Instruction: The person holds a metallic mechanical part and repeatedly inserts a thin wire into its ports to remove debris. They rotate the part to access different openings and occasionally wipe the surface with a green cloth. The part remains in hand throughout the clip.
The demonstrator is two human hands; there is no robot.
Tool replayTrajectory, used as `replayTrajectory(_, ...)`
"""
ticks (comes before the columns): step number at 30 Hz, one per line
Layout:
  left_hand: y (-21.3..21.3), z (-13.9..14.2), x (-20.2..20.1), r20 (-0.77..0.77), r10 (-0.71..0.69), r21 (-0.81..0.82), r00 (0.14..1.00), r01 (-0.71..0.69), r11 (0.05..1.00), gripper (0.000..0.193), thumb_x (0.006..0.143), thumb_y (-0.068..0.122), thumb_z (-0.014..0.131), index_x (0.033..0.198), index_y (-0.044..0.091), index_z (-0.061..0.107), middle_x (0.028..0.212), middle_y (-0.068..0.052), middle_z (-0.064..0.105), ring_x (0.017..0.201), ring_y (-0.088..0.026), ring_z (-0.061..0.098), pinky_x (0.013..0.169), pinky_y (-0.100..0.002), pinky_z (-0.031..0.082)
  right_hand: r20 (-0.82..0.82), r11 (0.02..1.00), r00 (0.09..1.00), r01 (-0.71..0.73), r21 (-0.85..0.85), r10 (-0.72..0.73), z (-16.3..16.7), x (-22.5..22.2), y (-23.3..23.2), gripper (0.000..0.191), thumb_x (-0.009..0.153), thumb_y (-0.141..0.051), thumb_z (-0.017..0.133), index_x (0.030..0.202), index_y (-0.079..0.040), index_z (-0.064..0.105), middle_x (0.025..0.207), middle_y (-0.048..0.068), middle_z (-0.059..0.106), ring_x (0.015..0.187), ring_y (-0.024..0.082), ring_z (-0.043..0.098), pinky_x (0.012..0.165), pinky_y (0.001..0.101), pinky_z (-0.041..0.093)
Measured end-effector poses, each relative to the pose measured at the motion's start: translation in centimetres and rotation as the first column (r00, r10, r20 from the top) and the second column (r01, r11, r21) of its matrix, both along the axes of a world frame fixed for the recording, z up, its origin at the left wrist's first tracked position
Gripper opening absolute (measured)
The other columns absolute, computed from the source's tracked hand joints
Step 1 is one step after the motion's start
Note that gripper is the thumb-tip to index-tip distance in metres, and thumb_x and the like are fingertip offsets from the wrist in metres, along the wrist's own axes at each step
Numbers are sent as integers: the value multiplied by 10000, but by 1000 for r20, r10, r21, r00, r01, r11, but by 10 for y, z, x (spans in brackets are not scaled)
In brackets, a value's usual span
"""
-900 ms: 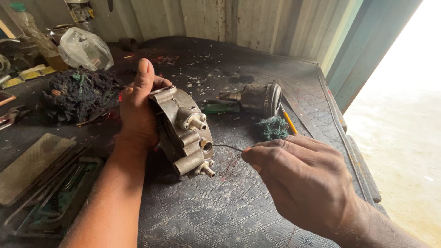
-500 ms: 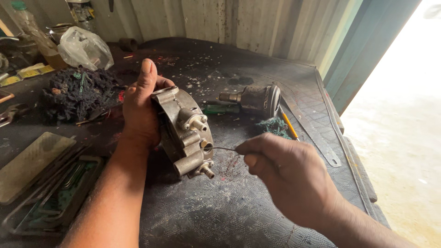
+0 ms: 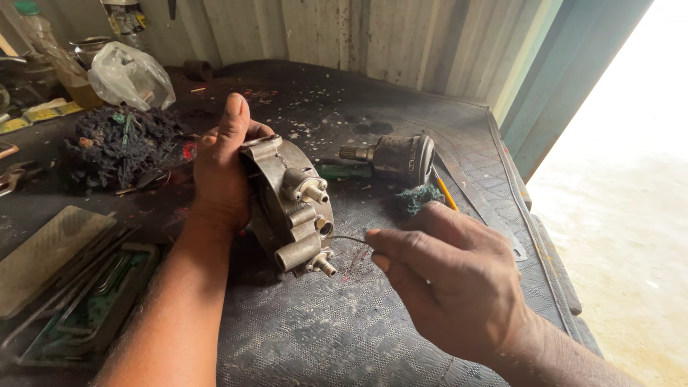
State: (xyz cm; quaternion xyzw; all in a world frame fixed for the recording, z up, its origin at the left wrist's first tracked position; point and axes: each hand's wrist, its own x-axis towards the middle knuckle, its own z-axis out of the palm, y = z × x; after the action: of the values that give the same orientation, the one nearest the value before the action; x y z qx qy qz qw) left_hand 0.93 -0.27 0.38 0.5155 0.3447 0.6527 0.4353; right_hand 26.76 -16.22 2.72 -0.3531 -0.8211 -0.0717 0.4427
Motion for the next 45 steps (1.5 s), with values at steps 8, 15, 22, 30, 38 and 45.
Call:
replayTrajectory(8,-1,1,1,11,-22,-1,1000,22,1000,660,899,684,636,824,30,673,738,-15,638,660,-115,578,618,-271,471,54,989,998,-20,147,12,2,-1,0,220,869,-93,816,1077,-96,744,753,21,568,625,150,587,519,354,448)
replayTrajectory(15,0,0,-1,-37,-27,25,999,28,999,695,922,706,595,820,23,677,728,-15,631,648,-110,566,609,-263,457,137,984,990,-40,172,17,1,-1,2,210,873,-87,796,1076,-121,754,779,29,560,644,151,577,514,343,452)
replayTrajectory(22,0,-1,-2,-43,-34,27,998,35,999,688,941,693,574,816,25,678,725,-15,637,646,-110,574,610,-264,469,169,982,985,-20,188,-13,3,0,2,190,865,-94,800,1047,-120,753,782,25,544,656,170,571,531,359,445)
replayTrajectory(30,1,0,0,-55,-24,13,998,25,1000,700,934,707,566,828,25,684,729,-19,644,653,-116,588,618,-268,484,104,998,994,44,-37,-40,1,-7,5,57,912,-122,758,930,-70,742,720,30,562,566,155,563,461,334,458)
replayTrajectory(38,-1,1,1,-34,-20,-4,999,20,1000,719,918,723,551,809,29,703,739,-41,685,670,-135,633,657,-272,520,-241,702,967,-118,-703,-79,-3,-7,19,283,971,-302,609,974,-67,767,891,46,782,853,181,748,787,364,583)
replayTrajectory(45,0,0,0,-31,-5,9,999,5,1000,666,941,681,603,828,31,690,740,-15,637,663,-123,579,622,-280,468,-116,903,986,57,-425,-117,-3,-5,8,236,916,-181,656,1103,-87,766,864,47,759,758,153,750,661,343,592)
